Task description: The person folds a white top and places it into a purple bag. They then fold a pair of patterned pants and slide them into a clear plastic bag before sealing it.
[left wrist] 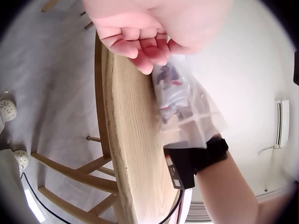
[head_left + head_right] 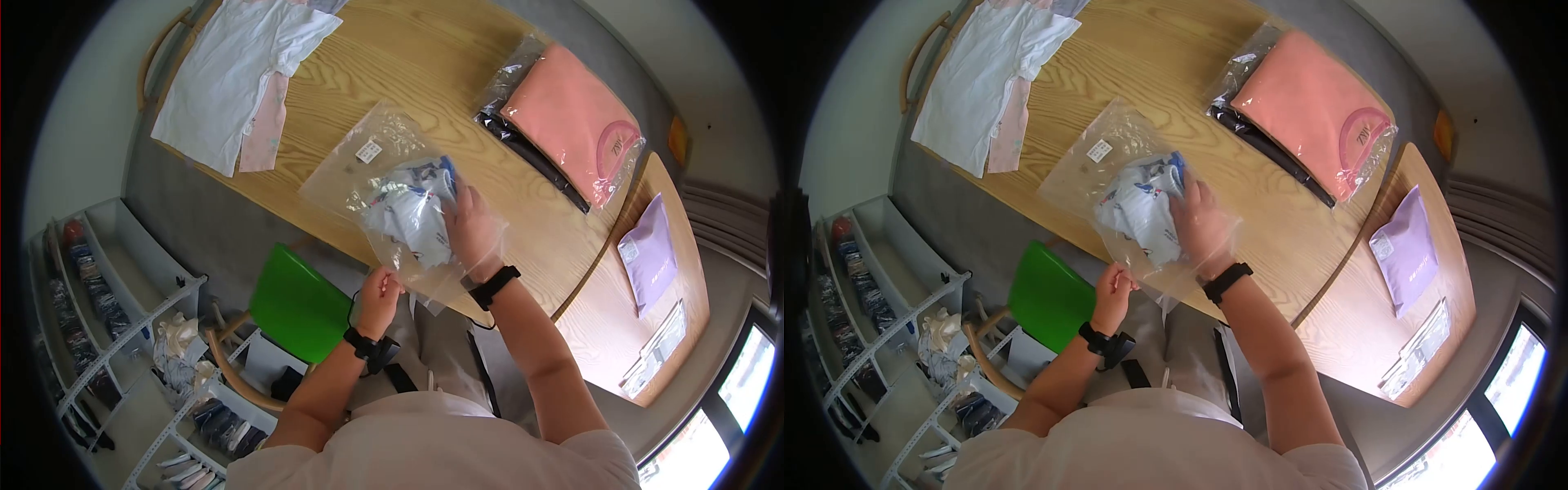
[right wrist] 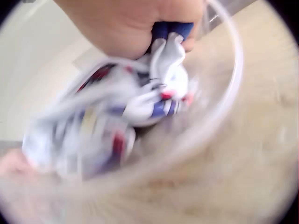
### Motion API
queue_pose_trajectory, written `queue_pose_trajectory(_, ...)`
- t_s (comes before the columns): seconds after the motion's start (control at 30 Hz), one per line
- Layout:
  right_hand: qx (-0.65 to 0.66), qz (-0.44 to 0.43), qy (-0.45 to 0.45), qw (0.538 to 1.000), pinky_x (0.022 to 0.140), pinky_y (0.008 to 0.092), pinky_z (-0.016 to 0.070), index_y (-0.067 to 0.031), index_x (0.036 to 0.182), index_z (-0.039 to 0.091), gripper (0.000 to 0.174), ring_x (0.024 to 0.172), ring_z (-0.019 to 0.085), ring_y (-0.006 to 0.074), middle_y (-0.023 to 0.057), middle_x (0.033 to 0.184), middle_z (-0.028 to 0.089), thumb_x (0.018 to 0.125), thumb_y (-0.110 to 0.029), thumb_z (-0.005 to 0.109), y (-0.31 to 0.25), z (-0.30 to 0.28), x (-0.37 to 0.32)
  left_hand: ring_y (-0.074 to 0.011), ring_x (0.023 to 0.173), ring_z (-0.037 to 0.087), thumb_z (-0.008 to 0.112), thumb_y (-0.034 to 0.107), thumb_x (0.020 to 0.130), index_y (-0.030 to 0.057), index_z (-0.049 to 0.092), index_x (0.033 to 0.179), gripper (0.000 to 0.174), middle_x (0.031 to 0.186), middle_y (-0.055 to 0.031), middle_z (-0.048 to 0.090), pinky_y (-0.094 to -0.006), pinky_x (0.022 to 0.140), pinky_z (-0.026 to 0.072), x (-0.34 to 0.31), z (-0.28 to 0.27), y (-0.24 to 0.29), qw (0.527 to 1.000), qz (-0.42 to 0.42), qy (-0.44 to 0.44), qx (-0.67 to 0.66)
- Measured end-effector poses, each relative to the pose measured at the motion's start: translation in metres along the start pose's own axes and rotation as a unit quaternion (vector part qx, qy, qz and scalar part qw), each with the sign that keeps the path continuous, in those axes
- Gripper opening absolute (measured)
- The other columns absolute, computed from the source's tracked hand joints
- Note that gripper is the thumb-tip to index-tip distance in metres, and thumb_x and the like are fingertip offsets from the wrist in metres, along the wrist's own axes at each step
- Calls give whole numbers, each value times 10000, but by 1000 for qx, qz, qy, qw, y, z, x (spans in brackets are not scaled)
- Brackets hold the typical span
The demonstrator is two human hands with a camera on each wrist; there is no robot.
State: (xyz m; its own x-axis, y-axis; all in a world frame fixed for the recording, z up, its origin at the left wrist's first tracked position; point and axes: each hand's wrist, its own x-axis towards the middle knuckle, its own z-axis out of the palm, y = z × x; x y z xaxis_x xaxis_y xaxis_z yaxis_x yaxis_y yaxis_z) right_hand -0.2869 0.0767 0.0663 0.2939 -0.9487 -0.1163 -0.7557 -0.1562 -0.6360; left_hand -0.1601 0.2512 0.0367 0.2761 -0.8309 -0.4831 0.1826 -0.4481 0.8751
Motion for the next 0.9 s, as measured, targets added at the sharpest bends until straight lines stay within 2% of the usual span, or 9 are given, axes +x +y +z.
queue_pose_trajectory(0.13, 11, -92, -7, 996, 775, 344, 497, -38, 1254, 497, 483, 909, 617, 305, 165, 1055, 612, 805, -146, 639, 6, 0, 2, -92, 660, 525, 436, 23, 898, 14, 488, 832, 85, 699, -11, 501, -242, 631, 444, 3, 7, -1, 996, -25, 52, -72)
queue_pose_trajectory(0.23, 391, 115, -68, 911, 872, 269, 432, 41, 1232, 494, 462, 1031, 556, 163, 119, 1119, 609, 860, -211, 602, 14, 5, 2, -92, 669, 518, 443, 40, 911, 21, 484, 829, 94, 700, -13, 500, -239, 646, 439, 3, 8, -2, 998, 7, 30, -63)
queue_pose_trajectory(0.37, 407, 64, -21, 911, 891, 275, 420, 54, 1237, 486, 463, 1019, 554, 165, 110, 1090, 608, 895, -255, 539, 8, 1, -1, -93, 681, 517, 467, 104, 941, 18, 493, 861, 121, 709, -16, 515, -236, 655, 435, 2, 17, 0, 994, -8, 53, -96)
queue_pose_trajectory(0.4, 667, 175, -37, 723, 881, 301, 436, 51, 1247, 465, 436, 1004, 571, 200, 109, 1109, 595, 900, -202, 536, 8, 3, -2, -93, 681, 516, 473, 128, 950, 17, 500, 876, 136, 715, -18, 522, -235, 654, 434, 1, 19, 2, 993, -9, 49, -104)
queue_pose_trajectory(0.43, 849, 269, -47, 452, 871, 326, 452, 49, 1258, 445, 414, 989, 588, 236, 108, 1129, 582, 906, -150, 533, 7, 5, -3, -93, 681, 516, 473, 128, 950, 17, 500, 876, 136, 715, -18, 522, -235, 654, 434, 1, 21, 4, 993, -11, 54, -107)
queue_pose_trajectory(0.47, 848, 271, -52, 453, 871, 326, 452, 49, 1258, 445, 414, 989, 588, 236, 108, 1129, 582, 906, -150, 533, 10, 4, -7, -91, 683, 516, 472, 136, 953, 16, 506, 893, 139, 720, -19, 529, -235, 654, 433, 2, 24, 7, 992, -15, 58, -115)
queue_pose_trajectory(0.57, 527, 190, -96, 822, 835, 293, 457, 73, 1195, 464, 414, 946, 583, 197, 118, 1056, 587, 905, -208, 551, 13, -15, -31, -88, 688, 517, 469, 145, 957, 17, 517, 917, 143, 730, -20, 540, -233, 654, 432, 1, 26, 7, 989, -21, 67, -131)
queue_pose_trajectory(0.83, 261, 317, -283, 867, 701, 270, 437, 66, 962, 556, 317, 786, 551, 141, 97, 842, 602, 830, -211, 636, -4, 0, -24, -89, 695, 522, 468, 148, 956, 26, 506, 891, 143, 739, -23, 544, -234, 671, 432, 2, 28, 5, 990, -12, 64, -125)
queue_pose_trajectory(0.9, 296, 58, -53, 952, 687, 304, 470, 61, 1073, 522, 351, 748, 613, 248, 127, 848, 611, 844, -189, 615, -2, 10, -33, -92, 701, 522, 462, 144, 956, 30, 499, 875, 145, 747, -24, 545, -238, 670, 430, 2, 27, 8, 990, 4, 61, -131)
